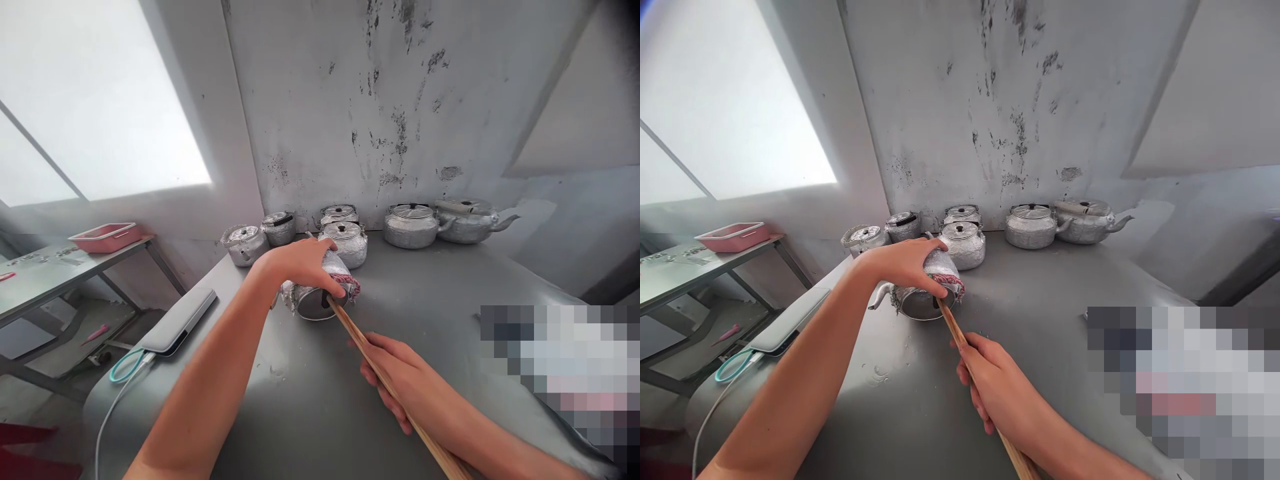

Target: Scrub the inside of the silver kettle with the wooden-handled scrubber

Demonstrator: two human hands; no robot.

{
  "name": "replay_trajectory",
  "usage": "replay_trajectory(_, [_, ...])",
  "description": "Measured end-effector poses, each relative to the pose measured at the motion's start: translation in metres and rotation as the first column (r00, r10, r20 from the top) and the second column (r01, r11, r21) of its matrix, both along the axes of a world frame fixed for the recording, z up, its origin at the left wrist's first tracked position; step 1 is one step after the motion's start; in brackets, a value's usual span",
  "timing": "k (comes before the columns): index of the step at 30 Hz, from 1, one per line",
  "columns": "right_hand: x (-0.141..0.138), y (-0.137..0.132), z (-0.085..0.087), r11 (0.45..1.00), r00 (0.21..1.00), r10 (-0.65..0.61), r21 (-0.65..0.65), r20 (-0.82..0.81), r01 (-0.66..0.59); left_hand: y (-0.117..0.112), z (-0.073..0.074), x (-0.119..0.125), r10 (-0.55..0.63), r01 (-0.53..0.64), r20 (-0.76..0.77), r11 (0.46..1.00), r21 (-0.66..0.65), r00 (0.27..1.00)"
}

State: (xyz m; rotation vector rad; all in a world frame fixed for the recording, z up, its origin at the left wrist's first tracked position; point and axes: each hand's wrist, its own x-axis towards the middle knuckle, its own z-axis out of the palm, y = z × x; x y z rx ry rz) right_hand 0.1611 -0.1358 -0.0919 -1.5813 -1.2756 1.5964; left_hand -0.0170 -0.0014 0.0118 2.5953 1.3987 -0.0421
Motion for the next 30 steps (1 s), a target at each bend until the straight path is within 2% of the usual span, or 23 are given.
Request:
replay_trajectory(4, [-0.002, 0.003, 0.008, 0.998, 0.999, -0.033, -0.057, -0.004, 0.033, -0.001, -0.005, 0.008, -0.106, 0.102, 0.066, 0.993, 0.064, 0.992])
replay_trajectory(8, [-0.002, 0.005, 0.016, 1.000, 0.999, 0.011, 0.005, 0.046, -0.012, -0.003, -0.008, 0.013, -0.207, 0.199, 0.112, 0.977, 0.079, 0.972])
replay_trajectory(11, [0.000, 0.004, 0.019, 0.999, 0.998, 0.039, 0.023, 0.044, -0.040, -0.005, -0.010, 0.015, -0.236, 0.230, 0.129, 0.971, 0.060, 0.963])
replay_trajectory(16, [-0.001, -0.001, 0.008, 0.997, 0.998, 0.039, -0.065, 0.053, -0.035, -0.004, -0.010, 0.016, -0.205, 0.207, 0.168, 0.978, 0.003, 0.964])
replay_trajectory(22, [-0.002, -0.005, -0.008, 0.994, 1.000, 0.021, -0.112, 0.001, -0.020, -0.007, -0.009, 0.017, -0.129, 0.134, 0.135, 0.991, -0.025, 0.982])
replay_trajectory(26, [-0.002, -0.008, -0.012, 0.998, 0.998, -0.017, -0.055, -0.059, 0.014, -0.011, -0.006, 0.019, -0.096, 0.100, 0.105, 0.995, -0.031, 0.990])
replay_trajectory(30, [-0.001, -0.010, -0.015, 0.997, 0.998, 0.013, -0.082, -0.066, -0.018, -0.013, -0.004, 0.021, -0.080, 0.084, 0.089, 0.995, -0.049, 0.993])
